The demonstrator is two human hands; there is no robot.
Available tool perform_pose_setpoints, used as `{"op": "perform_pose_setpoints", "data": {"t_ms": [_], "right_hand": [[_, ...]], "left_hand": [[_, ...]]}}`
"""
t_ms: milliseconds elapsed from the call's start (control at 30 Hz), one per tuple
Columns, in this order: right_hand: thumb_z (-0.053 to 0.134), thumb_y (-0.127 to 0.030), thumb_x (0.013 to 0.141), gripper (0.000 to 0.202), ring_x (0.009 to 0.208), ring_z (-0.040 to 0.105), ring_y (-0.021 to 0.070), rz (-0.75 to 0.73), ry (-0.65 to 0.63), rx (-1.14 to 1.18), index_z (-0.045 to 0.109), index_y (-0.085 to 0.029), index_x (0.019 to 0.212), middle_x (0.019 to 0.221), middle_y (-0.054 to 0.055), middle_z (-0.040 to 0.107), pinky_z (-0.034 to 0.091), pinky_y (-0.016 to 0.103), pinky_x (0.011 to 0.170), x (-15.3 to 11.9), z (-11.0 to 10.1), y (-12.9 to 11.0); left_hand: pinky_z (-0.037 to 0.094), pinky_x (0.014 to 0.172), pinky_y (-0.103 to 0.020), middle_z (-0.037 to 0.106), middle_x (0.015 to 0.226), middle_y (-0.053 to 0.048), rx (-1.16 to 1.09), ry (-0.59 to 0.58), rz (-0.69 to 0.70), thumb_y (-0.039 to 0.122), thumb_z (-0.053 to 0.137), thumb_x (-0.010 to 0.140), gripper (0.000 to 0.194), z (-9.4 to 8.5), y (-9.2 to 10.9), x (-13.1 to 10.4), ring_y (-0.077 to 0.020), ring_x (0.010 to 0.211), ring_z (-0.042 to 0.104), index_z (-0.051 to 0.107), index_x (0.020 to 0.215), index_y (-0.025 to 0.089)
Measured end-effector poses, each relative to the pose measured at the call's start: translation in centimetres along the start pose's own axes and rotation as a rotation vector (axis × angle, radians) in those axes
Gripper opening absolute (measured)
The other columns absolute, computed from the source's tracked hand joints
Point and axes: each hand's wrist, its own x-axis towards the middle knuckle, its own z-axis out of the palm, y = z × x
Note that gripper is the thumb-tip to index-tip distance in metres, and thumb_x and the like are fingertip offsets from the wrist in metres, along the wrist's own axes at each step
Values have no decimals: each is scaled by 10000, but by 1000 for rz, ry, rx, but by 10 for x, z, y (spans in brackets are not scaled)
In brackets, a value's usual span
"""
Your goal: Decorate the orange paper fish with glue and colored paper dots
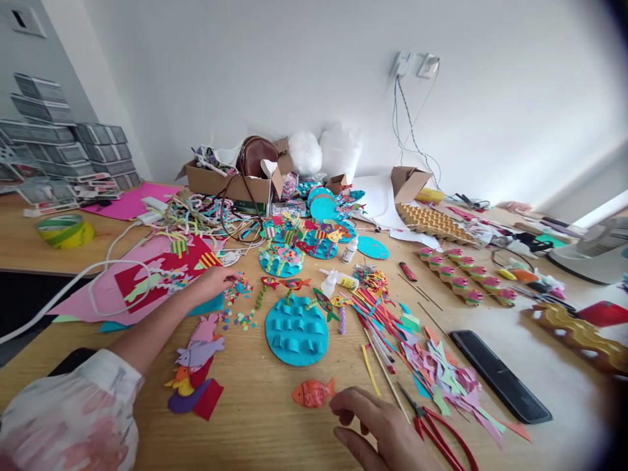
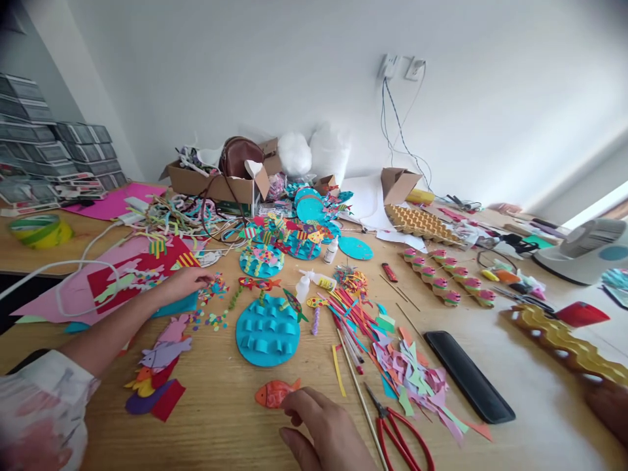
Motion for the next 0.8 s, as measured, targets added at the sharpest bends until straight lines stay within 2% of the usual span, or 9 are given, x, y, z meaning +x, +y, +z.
{"op": "perform_pose_setpoints", "data": {"t_ms": [200,333,533,667,800], "right_hand": [[464,-147,782,151,755,604,149,35,-51,-11,548,-198,897,851,47,646,448,215,656,2,15,5],[451,-136,782,160,758,602,147,42,-42,-5,545,-194,898,859,48,644,449,219,667,3,17,8],[445,-160,794,142,738,602,150,39,-27,-17,546,-199,886,842,49,647,452,225,652,1,20,13],[455,-162,790,135,741,608,148,32,-29,-4,545,-207,880,839,47,651,453,219,655,0,23,17],[458,-149,784,152,744,612,146,49,-41,-4,547,-205,894,844,50,652,453,212,657,0,26,19]], "left_hand": [[408,877,-300,657,1040,-72,73,-14,159,61,492,732,301,6,7,-9,-204,977,577,662,949,182],[408,859,-304,663,984,-76,114,-28,225,102,481,774,249,6,6,-15,-199,927,575,669,912,188],[426,804,-330,653,901,-106,173,-1,189,82,394,788,283,-4,-2,-14,-226,901,575,656,869,153],[446,752,-289,658,830,-72,173,-34,193,73,413,766,266,-2,1,-11,-197,827,593,658,813,166],[428,825,-265,653,951,-62,148,-50,214,38,430,741,325,5,6,-7,-174,917,584,650,932,182]]}}
